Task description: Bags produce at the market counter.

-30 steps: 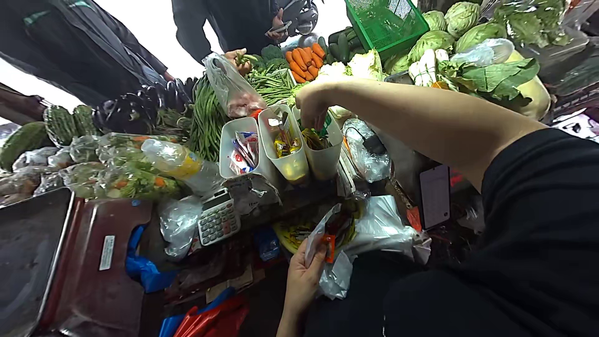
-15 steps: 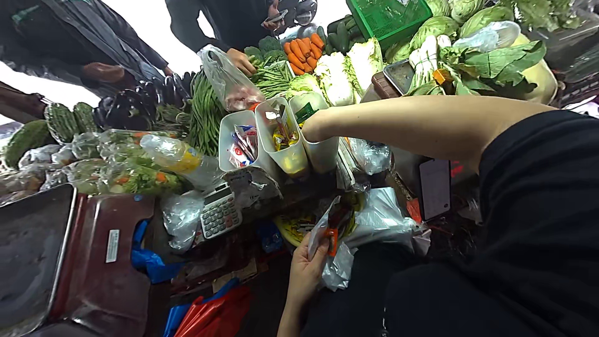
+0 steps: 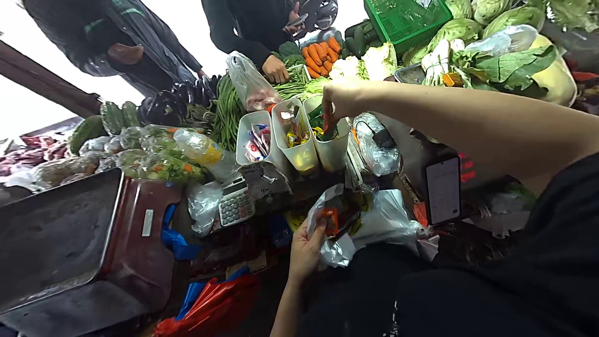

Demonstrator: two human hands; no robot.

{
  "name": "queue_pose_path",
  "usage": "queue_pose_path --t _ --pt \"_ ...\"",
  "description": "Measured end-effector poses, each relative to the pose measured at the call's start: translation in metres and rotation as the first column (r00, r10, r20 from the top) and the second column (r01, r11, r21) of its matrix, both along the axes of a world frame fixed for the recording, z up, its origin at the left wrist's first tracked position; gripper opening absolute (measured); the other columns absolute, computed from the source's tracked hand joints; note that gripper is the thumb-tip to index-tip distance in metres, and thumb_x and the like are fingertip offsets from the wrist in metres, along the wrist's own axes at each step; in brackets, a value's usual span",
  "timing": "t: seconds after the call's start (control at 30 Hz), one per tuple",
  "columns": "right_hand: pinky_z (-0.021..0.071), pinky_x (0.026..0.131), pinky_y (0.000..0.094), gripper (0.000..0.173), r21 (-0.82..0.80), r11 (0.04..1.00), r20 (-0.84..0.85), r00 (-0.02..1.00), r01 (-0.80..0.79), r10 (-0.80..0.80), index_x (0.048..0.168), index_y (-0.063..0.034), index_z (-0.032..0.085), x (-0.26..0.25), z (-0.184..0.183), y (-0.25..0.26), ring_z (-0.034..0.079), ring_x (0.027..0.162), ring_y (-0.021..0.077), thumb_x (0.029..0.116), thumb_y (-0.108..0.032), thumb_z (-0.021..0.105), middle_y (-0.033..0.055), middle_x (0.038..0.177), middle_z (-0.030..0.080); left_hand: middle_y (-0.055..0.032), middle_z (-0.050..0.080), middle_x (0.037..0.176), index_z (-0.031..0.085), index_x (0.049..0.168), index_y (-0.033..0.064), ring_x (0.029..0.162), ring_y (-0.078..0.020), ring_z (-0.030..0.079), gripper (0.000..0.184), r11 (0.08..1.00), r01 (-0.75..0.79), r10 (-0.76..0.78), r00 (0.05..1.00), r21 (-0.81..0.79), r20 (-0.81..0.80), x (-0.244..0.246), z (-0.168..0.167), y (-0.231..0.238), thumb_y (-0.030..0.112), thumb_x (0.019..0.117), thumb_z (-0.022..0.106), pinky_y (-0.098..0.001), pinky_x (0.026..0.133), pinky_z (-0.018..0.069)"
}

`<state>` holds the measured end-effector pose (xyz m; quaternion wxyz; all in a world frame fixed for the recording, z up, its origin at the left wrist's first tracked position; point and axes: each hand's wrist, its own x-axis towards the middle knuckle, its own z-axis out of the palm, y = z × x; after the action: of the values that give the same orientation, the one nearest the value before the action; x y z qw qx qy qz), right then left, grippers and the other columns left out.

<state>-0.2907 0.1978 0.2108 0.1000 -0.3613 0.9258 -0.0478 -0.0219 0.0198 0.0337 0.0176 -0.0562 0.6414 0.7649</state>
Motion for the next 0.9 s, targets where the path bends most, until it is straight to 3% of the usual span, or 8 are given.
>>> queue_pose_path --t 0.2,0.3,0.4,0.57,0.67,0.73,0.8,0.9 --pt "0.0543 0.086 0.0541 0.018 -0.306 0.952 -0.034 0.999 0.024 -0.036 0.099 -0.0091 0.079 0.026 0.009 0.034 0.069 0.092 0.0268 0.096 -0.026 0.072 0.0095 0.093 0.073 -0.0009 0.069 0.077 0.067 0.102 0.0011 0.068 -0.0082 0.068 0.021 0.97 -0.243 0.243 0.97 -0.02 -0.003 -0.034 0.036 0.019 0.014 0.1072 0.051 -0.0272 0.065 0.0602" --pt "0.0555 0.085 0.0425 0.017 -0.532 0.841 -0.234 0.972 -0.098 -0.035 0.097 -0.0071 0.076 0.052 0.01 0.047 0.069 0.089 0.0203 0.0978 -0.022 0.067 0.0077 0.092 0.073 -0.0022 0.072 0.08 0.067 0.104 0.0012 0.073 -0.0092 0.071 0.02 0.948 -0.314 0.316 0.948 0.056 -0.026 -0.048 0.052 0.032 0.013 0.107 0.052 -0.0281 0.069 0.0627" --pt "0.0555 0.084 0.0458 0.019 -0.538 0.836 -0.311 0.947 -0.108 -0.078 0.1 -0.0035 0.074 0.06 0.0 0.053 0.07 0.089 0.0251 0.1013 -0.018 0.061 0.0111 0.091 0.072 -0.003 0.072 0.084 0.065 0.105 0.0016 0.076 -0.0094 0.071 0.018 0.934 -0.34 0.345 0.938 0.107 -0.035 -0.062 0.062 0.044 0.013 0.1068 0.052 -0.0278 0.073 0.0621" --pt "0.0545 0.085 0.0556 0.02 -0.396 0.917 -0.098 0.991 0.048 -0.094 0.113 -0.0021 0.066 0.051 -0.016 0.053 0.069 0.095 0.034 0.1054 -0.016 0.054 0.0162 0.098 0.07 -0.0041 0.071 0.084 0.066 0.105 0.0026 0.076 -0.0098 0.07 0.018 0.914 -0.372 0.38 0.924 0.163 -0.025 -0.077 0.065 0.049 0.016 0.106 0.055 -0.0275 0.072 0.0607" --pt "0.055 0.087 0.0549 0.02 -0.391 0.914 -0.04 0.99 0.109 -0.135 0.12 -0.0038 0.063 0.052 -0.014 0.048 0.07 0.096 0.0326 0.1059 -0.014 0.052 0.0145 0.1 0.07 -0.0061 0.072 0.088 0.065 0.107 0.0017 0.08 -0.0118 0.071 0.019 0.901 -0.395 0.402 0.916 0.181 0.0 -0.079 0.065 0.047 0.018 0.1059 0.055 -0.0293 0.075 0.0613" --pt "0.0555 0.091 0.0491 0.02 -0.486 0.865 0.017 0.991 0.122 -0.131 0.12 -0.0039 0.063 0.057 -0.012 0.048 0.07 0.099 0.0266 0.1038 -0.009 0.054 0.0125 0.105 0.071 -0.0051 0.071 0.085 0.066 0.103 0.0023 0.077 -0.011 0.07 0.019 0.895 -0.411 0.418 0.908 0.173 -0.002 -0.081 0.064 0.046 0.018 0.1053 0.057 -0.0284 0.072 0.0609" --pt "0.057 0.088 0.038 0.022 -0.634 0.766 0.125 0.992 0.106 -0.034 0.123 -0.0019 0.065 0.07 -0.01 0.05 0.07 0.092 0.0177 0.102 -0.007 0.059 0.0108 0.103 0.071 -0.0033 0.07 0.08 0.067 0.098 0.003 0.072 -0.0093 0.068 0.018 0.896 -0.417 0.425 0.905 0.155 -0.024 -0.082 0.064 0.047 0.018 0.1048 0.058 -0.0265 0.069 0.0599" --pt "0.0589 0.079 0.0384 0.025 -0.693 0.708 0.282 0.955 0.137 0.092 0.121 -0.0004 0.069 0.106 -0.024 0.046 0.069 0.08 0.0162 0.0986 -0.009 0.066 0.0103 0.092 0.072 0.0009 0.07 0.078 0.069 0.095 0.0052 0.071 -0.0054 0.067 0.019 0.946 -0.302 0.318 0.935 0.117 -0.158 -0.078 0.063 0.053 0.013 0.1057 0.055 -0.0233 0.07 0.0587"
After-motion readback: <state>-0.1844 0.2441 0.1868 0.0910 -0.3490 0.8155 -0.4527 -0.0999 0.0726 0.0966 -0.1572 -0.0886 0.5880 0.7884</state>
